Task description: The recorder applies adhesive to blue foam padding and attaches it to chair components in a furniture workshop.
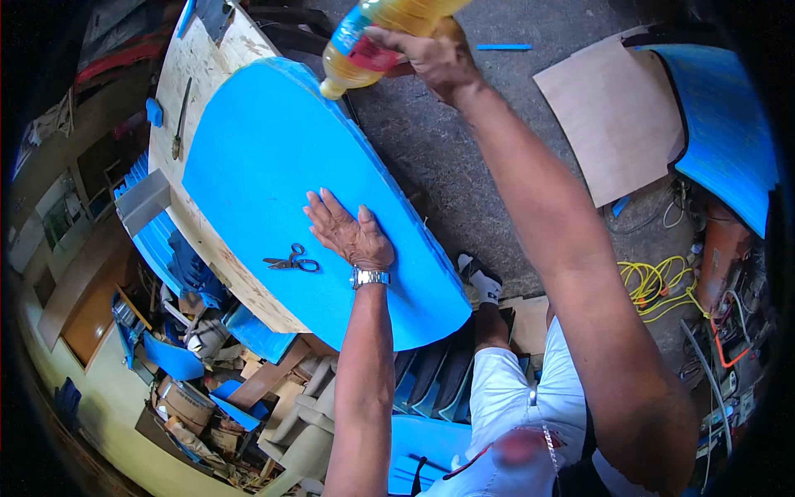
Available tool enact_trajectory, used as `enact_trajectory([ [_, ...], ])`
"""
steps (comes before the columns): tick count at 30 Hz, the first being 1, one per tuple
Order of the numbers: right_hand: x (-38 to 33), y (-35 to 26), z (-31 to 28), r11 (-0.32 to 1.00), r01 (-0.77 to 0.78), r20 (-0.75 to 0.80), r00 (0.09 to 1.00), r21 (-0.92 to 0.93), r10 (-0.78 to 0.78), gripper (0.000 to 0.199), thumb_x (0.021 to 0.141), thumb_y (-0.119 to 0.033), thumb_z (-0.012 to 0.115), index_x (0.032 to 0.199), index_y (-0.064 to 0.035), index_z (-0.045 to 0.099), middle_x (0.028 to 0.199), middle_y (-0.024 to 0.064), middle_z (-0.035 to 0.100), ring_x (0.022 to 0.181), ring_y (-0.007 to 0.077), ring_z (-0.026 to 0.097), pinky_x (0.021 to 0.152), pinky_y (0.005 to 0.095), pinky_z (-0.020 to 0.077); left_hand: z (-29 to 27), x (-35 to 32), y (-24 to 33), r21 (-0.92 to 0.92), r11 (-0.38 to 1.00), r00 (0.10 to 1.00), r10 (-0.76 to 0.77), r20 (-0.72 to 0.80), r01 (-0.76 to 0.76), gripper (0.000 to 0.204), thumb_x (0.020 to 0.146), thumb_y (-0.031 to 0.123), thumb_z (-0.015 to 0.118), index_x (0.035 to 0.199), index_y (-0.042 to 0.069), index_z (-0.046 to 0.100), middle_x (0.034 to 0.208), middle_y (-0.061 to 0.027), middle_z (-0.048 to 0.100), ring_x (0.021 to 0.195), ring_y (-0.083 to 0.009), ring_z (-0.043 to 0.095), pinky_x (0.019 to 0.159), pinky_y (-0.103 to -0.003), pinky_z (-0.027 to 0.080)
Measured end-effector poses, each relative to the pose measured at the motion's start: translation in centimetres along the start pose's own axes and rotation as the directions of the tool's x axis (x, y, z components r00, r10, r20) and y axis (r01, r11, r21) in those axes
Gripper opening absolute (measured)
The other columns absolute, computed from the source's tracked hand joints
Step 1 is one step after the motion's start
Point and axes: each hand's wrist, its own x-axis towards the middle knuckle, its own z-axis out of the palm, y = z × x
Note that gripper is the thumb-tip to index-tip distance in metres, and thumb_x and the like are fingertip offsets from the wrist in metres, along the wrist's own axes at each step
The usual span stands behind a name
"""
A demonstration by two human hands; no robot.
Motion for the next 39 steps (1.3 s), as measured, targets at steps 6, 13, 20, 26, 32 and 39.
enact_trajectory([
  [6,-14.5,-1.4,-4.4,0.963,-0.232,0.245,0.934,-0.136,0.260,0.038,0.081,-0.023,0.080,0.112,-0.0046,0.066,0.106,0.0062,0.071,0.101,0.0177,0.066,0.090,0.0354,0.0523,-1.5,-0.2,-2.8,0.056,0.998,0.999,-0.032,-0.020,0.033,0.075,0.099,0.058,0.031,0.157,0.012,0.019,0.164,-0.0124,0.012,0.151,-0.0374,0.007,0.117,-0.059,0.002],
  [13,-22.9,-10.3,-10.6,0.878,0.170,0.155,0.982,-0.448,-0.110,0.045,0.077,-0.021,0.083,0.114,-0.0022,0.067,0.101,0.0113,0.069,0.096,0.0253,0.066,0.086,0.0396,0.0522,-0.6,0.2,-1.8,0.047,0.998,1.000,-0.031,0.004,0.031,0.077,0.098,0.058,0.032,0.157,0.011,0.019,0.164,-0.0134,0.012,0.151,-0.0363,0.007,0.117,-0.059,0.001],
  [20,-21.0,-3.8,-7.7,0.937,-0.134,-0.071,0.991,-0.323,0.117,0.019,0.084,-0.010,0.075,0.101,-0.0028,0.072,0.098,0.0102,0.072,0.087,0.0203,0.068,0.078,0.0365,0.0537,-0.7,-0.4,-2.0,0.049,0.999,1.000,-0.017,-0.016,0.018,0.072,0.099,0.051,0.036,0.157,0.010,0.021,0.164,-0.0138,0.014,0.151,-0.0350,0.009,0.118,-0.056,0.002],
  [26,-12.2,0.0,-5.5,0.979,0.008,0.019,1.000,-0.203,-0.005,0.019,0.085,-0.015,0.075,0.099,-0.0027,0.072,0.100,0.0080,0.072,0.091,0.0210,0.068,0.082,0.0339,0.0545,-0.5,0.2,-0.9,0.037,0.999,0.999,0.002,-0.037,0.000,0.070,0.100,0.049,0.035,0.156,0.009,0.022,0.164,-0.0142,0.015,0.151,-0.0366,0.009,0.118,-0.056,0.002],
  [32,-18.8,1.4,-7.1,0.964,-0.036,0.092,0.994,-0.262,0.062,0.031,0.086,-0.012,0.072,0.115,-0.0004,0.066,0.112,0.0118,0.068,0.107,0.0224,0.064,0.096,0.0370,0.0498,-0.5,-0.2,-2.1,0.071,0.997,0.999,0.022,-0.046,-0.019,0.070,0.101,0.050,0.034,0.156,0.009,0.022,0.164,-0.0141,0.016,0.151,-0.0371,0.009,0.118,-0.056,0.002],
  [39,-13.0,1.3,-2.9,0.977,-0.141,0.103,0.987,0.160,0.126,0.019,0.090,-0.011,0.067,0.105,0.0005,0.068,0.099,0.0071,0.070,0.084,0.0163,0.070,0.077,0.0322,0.0586,-1.2,-0.1,-2.4,0.055,0.998,0.999,0.006,-0.036,-0.004,0.070,0.101,0.051,0.033,0.156,0.009,0.022,0.164,-0.0142,0.016,0.151,-0.0371,0.009,0.117,-0.057,0.002],
])
